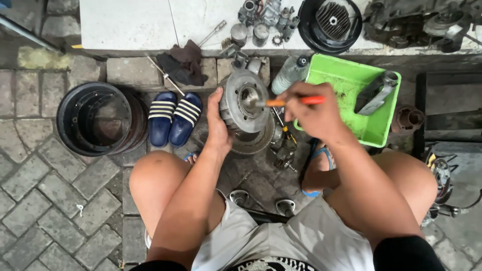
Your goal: The person scrubs a metal engine cylinder head with a brush, focusing on the cooling fins and crevices. After scrubbing, they wipe the component thoroughly with a dark cloth to remove residue.
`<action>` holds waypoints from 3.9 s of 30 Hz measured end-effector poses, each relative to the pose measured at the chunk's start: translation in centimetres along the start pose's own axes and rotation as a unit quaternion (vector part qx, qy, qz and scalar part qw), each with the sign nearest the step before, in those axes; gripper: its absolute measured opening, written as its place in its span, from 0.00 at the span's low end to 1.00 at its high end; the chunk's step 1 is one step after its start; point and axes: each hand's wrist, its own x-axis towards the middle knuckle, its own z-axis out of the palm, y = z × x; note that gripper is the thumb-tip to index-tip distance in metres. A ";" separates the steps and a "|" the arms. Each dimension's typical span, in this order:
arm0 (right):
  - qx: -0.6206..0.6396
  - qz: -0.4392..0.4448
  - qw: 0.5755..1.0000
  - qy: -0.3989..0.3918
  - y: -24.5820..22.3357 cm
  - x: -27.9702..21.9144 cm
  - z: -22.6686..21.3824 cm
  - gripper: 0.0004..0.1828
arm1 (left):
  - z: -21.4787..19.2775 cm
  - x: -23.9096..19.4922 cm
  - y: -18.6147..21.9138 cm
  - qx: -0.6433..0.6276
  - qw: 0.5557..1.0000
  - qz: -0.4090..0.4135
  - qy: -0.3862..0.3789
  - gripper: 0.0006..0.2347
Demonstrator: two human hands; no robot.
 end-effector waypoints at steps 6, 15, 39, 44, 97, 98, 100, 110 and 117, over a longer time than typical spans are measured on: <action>0.088 -0.027 0.996 0.012 -3.5 -0.5 1.7 0.10 | 0.7 -1.2 0.5 -0.005 1.000 0.016 -0.004 0.15; 0.032 -0.065 0.986 -0.148 -3.9 -0.7 0.3 0.05 | 2.1 -3.0 1.8 -0.025 0.999 0.036 0.009 0.14; 0.041 -0.003 0.999 -0.008 -2.1 -1.3 1.6 0.10 | 1.3 -2.7 0.6 0.022 0.999 -0.008 -0.022 0.15; 0.073 -0.012 0.997 -0.008 -3.0 -1.2 1.7 0.13 | -0.4 -0.2 -0.7 0.020 1.000 -0.006 -0.020 0.16; -0.182 0.125 0.973 -0.063 1.1 0.1 6.9 0.38 | 2.0 -4.2 -3.9 0.069 0.987 0.148 -0.002 0.26; -0.155 0.116 0.981 -0.030 0.9 0.0 6.9 0.36 | 1.9 -4.8 -4.0 0.084 0.989 0.125 -0.012 0.28; -0.128 0.107 0.986 0.004 1.2 -0.1 6.8 0.35 | 1.6 -5.3 -3.9 0.098 0.990 0.102 -0.023 0.30; 0.091 0.226 0.945 0.217 7.3 0.4 6.0 0.45 | 0.1 -3.2 -3.7 0.315 0.890 0.327 -0.028 0.20; 0.320 0.286 0.867 0.253 6.8 -0.8 3.9 0.29 | -1.1 1.8 -2.7 0.249 0.962 0.091 -0.067 0.32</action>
